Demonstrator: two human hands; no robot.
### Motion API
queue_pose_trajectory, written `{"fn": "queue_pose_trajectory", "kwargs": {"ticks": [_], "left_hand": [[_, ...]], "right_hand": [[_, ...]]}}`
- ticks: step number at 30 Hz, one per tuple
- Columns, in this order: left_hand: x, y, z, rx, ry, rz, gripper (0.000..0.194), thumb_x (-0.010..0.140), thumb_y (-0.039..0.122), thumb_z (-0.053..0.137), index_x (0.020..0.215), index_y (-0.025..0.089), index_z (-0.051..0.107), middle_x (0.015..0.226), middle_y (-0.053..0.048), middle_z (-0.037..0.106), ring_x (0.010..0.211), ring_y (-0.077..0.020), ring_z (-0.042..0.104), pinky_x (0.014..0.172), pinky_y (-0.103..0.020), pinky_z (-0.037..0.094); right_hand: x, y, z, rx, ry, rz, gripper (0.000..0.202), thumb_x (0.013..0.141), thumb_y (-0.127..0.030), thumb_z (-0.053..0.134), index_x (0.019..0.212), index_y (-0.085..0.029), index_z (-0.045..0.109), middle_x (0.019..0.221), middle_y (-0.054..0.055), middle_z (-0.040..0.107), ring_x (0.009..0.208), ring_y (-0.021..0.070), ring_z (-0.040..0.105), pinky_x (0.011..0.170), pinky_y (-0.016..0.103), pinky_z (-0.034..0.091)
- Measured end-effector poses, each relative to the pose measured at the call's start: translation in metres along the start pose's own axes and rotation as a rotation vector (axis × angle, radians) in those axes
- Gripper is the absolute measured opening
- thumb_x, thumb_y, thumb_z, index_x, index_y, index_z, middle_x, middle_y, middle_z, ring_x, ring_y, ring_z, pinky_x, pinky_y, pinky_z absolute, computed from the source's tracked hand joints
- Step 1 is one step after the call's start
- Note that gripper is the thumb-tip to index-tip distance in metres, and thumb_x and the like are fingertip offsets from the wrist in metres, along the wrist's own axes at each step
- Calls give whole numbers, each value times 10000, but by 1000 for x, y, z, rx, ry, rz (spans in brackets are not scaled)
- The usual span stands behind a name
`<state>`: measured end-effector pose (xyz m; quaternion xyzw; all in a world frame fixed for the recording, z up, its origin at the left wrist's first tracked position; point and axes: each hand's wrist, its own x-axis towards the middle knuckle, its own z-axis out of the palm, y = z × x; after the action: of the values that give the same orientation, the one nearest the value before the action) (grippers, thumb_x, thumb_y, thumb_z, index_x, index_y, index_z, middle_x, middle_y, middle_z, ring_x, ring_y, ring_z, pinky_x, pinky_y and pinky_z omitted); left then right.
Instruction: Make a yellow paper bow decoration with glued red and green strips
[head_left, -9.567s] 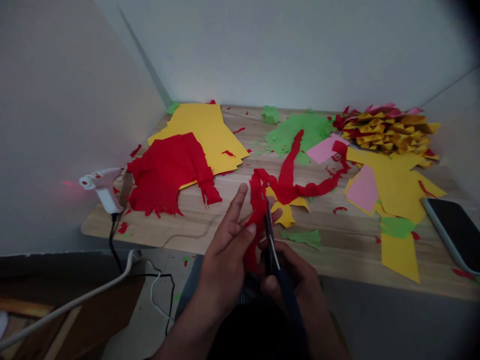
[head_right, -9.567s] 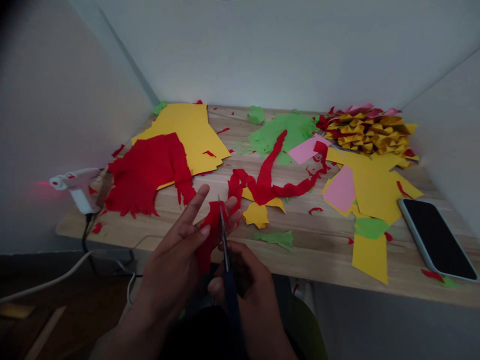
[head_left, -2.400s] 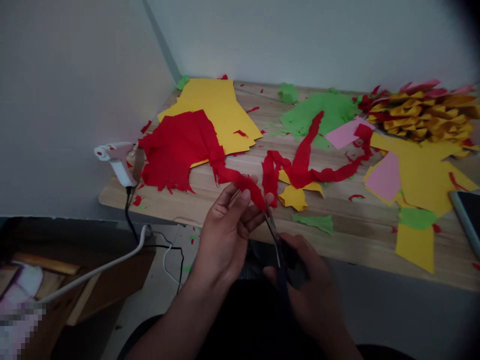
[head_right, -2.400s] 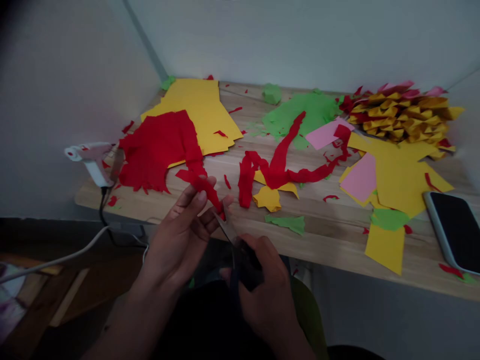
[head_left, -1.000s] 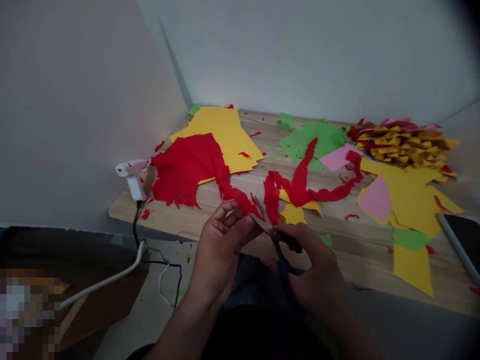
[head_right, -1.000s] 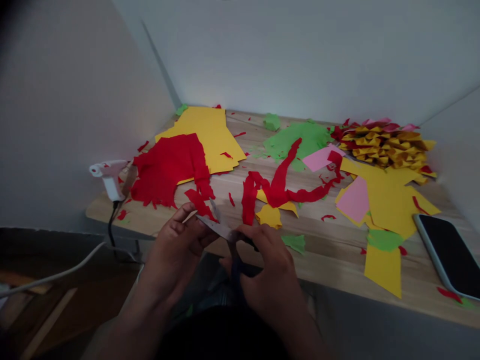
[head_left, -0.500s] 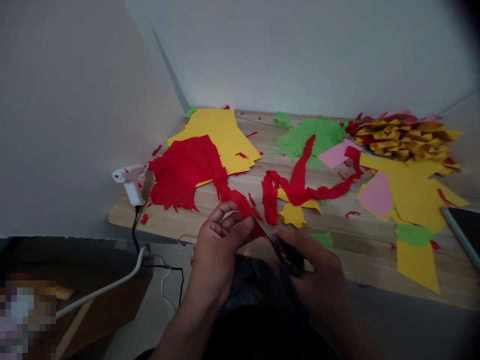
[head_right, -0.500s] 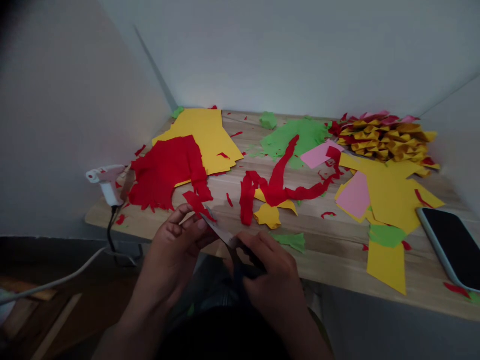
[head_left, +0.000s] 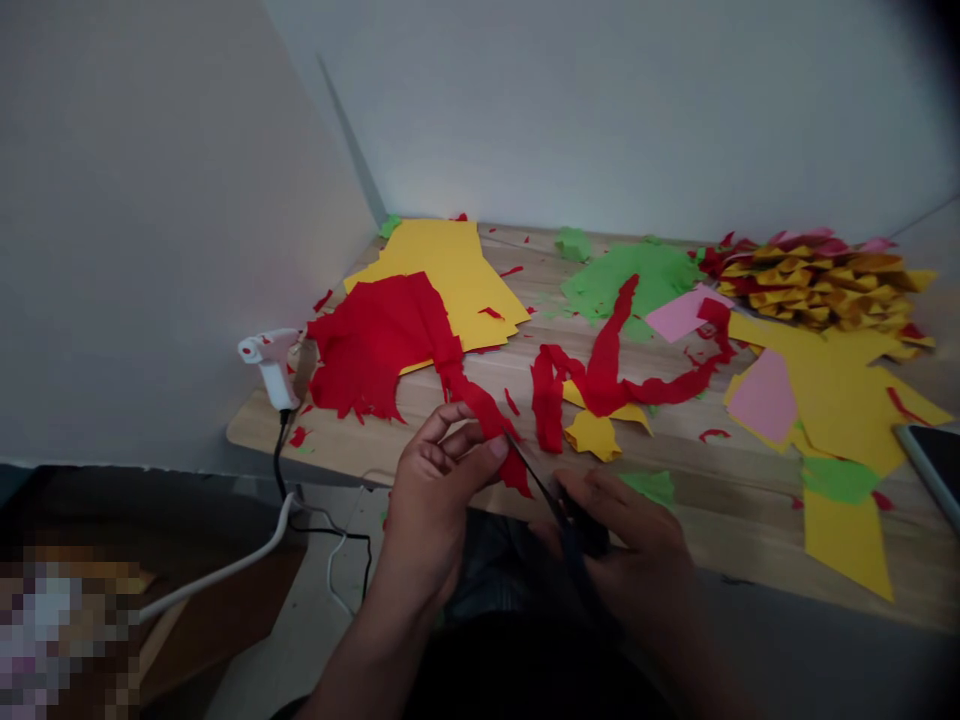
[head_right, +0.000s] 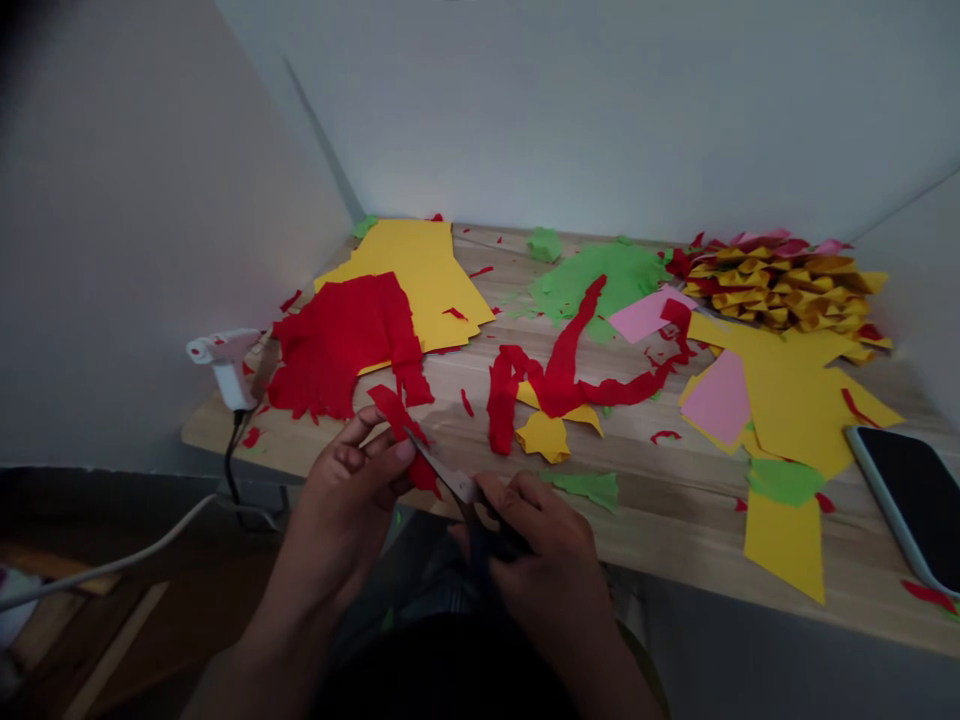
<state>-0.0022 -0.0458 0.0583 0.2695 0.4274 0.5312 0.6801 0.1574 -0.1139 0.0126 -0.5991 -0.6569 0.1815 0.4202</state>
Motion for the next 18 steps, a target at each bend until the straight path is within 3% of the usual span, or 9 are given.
{"fn": "queue_pose_trajectory", "kwargs": {"ticks": [12, 15, 18], "left_hand": [[6, 0, -7, 9, 24, -7, 439, 658, 183, 862, 1014, 185, 606, 827, 12, 737, 672, -92, 684, 662, -193, 579], [7, 1, -8, 23, 29, -13, 439, 663, 189, 856, 1015, 183, 594, 835, 5, 738, 685, -118, 707, 683, -229, 595], [7, 3, -10, 30, 44, -5, 444, 664, 192, 857, 1022, 180, 594, 844, 9, 730, 682, -124, 713, 684, -234, 598]], "right_hand": [[1, 3, 6, -6, -36, 23, 227, 837, -258, 700, 1049, -291, 774, 689, 2, 656, 566, 147, 615, 520, 242, 514], [0, 3, 6, 45, -47, 121, 237, 803, -290, 740, 1039, -279, 765, 790, 20, 721, 672, 178, 682, 590, 261, 554], [2, -1, 3, 187, -156, 292, 407, 722, -324, 813, 1112, -276, 707, 983, 30, 751, 850, 209, 723, 732, 288, 593]]}}
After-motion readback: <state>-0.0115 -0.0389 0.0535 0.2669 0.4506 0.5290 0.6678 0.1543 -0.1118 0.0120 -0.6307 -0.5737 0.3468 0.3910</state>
